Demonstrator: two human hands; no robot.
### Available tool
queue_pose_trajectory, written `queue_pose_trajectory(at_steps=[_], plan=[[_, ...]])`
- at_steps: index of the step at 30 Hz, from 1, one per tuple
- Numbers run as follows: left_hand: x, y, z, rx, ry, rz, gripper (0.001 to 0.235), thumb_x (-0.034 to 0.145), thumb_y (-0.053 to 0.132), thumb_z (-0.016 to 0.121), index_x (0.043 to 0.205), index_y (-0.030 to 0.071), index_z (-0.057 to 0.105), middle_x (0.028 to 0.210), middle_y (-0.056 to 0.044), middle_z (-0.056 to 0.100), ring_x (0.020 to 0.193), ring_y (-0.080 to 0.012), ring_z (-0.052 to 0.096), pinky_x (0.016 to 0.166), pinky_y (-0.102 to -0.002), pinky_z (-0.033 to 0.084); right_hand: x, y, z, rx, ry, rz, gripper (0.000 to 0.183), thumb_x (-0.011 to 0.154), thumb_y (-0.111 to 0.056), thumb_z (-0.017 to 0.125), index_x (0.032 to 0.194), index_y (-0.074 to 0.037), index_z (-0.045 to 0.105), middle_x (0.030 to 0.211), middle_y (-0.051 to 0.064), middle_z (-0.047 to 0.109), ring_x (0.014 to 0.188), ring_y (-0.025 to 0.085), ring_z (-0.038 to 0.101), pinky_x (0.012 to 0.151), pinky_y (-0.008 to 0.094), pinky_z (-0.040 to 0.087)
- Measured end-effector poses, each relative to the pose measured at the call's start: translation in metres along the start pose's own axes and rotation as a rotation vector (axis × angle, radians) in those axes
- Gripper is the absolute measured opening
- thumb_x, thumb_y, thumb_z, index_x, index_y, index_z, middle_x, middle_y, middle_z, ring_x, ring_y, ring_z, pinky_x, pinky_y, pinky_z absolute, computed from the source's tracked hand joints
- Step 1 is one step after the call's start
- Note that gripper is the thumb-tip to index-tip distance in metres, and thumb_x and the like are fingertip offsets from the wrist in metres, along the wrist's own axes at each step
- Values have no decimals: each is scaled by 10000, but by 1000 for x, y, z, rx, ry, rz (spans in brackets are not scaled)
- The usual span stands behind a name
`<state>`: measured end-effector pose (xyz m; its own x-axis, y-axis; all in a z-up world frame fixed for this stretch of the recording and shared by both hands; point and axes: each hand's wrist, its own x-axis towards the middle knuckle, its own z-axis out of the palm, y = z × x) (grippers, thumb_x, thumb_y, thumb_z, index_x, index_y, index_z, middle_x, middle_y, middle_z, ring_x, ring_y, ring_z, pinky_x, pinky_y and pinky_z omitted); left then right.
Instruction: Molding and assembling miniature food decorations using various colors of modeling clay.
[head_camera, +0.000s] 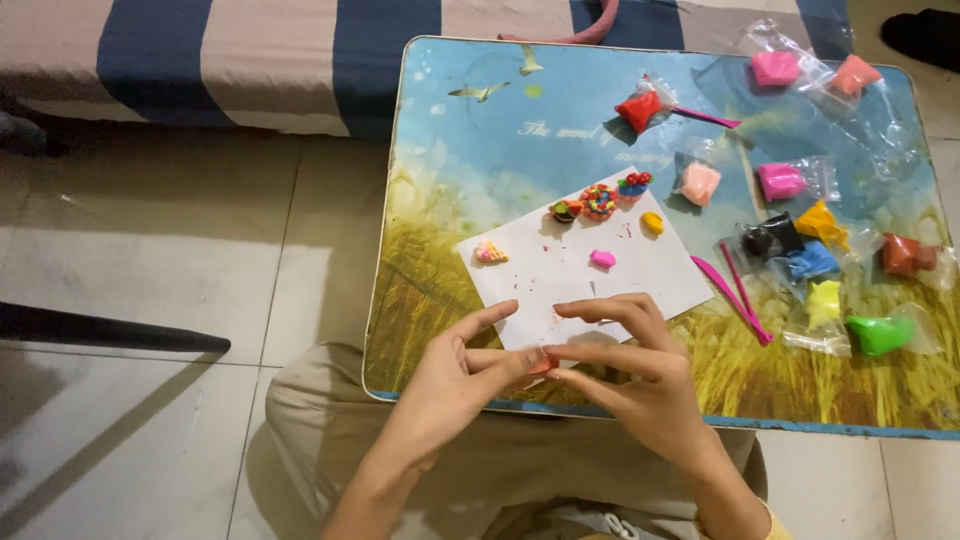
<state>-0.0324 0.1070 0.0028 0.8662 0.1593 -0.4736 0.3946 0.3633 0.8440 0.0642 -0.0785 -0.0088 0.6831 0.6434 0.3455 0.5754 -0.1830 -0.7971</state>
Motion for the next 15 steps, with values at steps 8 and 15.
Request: queue_pose_trajectory(at_steps=[8, 15], plan=[[9, 4, 0, -102, 27, -74, 755, 881, 427, 594, 1493, -6, 505, 930, -213, 819, 808, -216, 788, 720, -282, 640, 8, 2, 2, -82, -3, 13, 315, 654, -129, 904, 957, -184, 835, 1204, -5, 735, 1051, 147, 530, 710, 211, 534], [6, 6, -3, 91, 93, 54, 684, 925, 405, 561, 1494, 31, 494, 874, -173, 820, 653, -124, 585, 577, -262, 461, 17, 2, 7, -97, 2, 14, 231, 686, -134, 884, 907, -185, 839, 1177, -17, 724, 1013, 157, 523, 784, 245, 530]])
